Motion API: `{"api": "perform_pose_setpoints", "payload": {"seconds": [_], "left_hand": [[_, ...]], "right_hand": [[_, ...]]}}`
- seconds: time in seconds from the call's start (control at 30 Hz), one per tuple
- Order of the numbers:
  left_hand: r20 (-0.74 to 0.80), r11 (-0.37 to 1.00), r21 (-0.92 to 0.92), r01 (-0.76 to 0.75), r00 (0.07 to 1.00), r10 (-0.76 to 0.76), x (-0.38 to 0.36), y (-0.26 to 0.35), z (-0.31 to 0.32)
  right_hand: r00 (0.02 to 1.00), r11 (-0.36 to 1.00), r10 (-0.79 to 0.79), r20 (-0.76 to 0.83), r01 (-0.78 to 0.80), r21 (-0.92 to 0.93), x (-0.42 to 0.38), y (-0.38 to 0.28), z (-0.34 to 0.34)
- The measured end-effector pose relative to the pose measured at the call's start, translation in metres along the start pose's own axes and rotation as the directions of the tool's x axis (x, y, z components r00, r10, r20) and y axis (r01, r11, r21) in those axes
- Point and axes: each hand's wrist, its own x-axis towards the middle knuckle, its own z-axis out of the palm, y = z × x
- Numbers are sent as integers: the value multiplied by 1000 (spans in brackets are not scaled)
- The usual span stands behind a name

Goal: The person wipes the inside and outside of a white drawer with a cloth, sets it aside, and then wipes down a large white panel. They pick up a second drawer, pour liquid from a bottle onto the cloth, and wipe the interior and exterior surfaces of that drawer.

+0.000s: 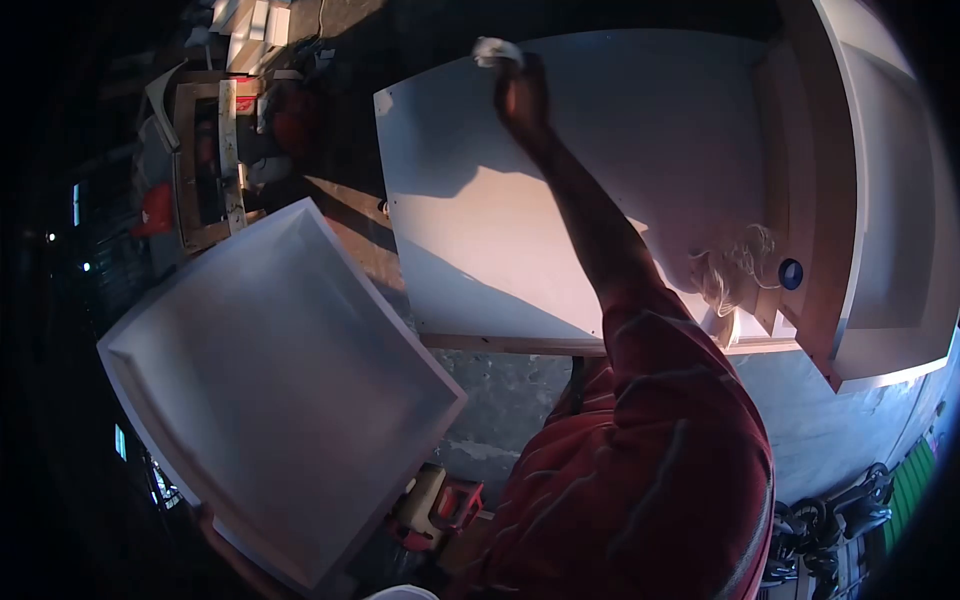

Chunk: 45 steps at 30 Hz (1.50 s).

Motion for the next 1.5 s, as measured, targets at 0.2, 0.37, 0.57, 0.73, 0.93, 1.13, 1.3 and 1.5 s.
{"api": "perform_pose_setpoints", "payload": {"seconds": [0.2,0.37,0.57,0.73,0.93,1.13,1.3,1.5], "left_hand": [[-155,959,66,275,952,-262,-72,-130,-78],[-112,901,22,433,897,-428,-126,-255,-79],[74,882,-129,454,891,-448,-175,-397,-53],[170,805,132,578,787,-593,-203,-405,44],[299,819,498,286,830,-471,-239,-564,117],[519,877,174,448,715,-468,-230,-620,176],[514,889,166,427,732,-447,-203,-642,212],[448,926,278,254,819,-359,-153,-588,216]], "right_hand": [[916,315,50,-399,-393,-864,45,67,-136],[991,500,126,-38,-96,-861,-2,-3,-7],[660,931,-66,749,311,-192,-146,-138,206],[751,965,214,625,-261,-17,-154,-195,167],[955,956,258,145,-231,-181,-156,-108,-82],[912,436,292,-289,-396,-808,-243,-40,-294],[928,459,349,-129,-289,-840,-302,-80,-166],[791,913,312,527,-95,-397,-377,-229,132]]}}
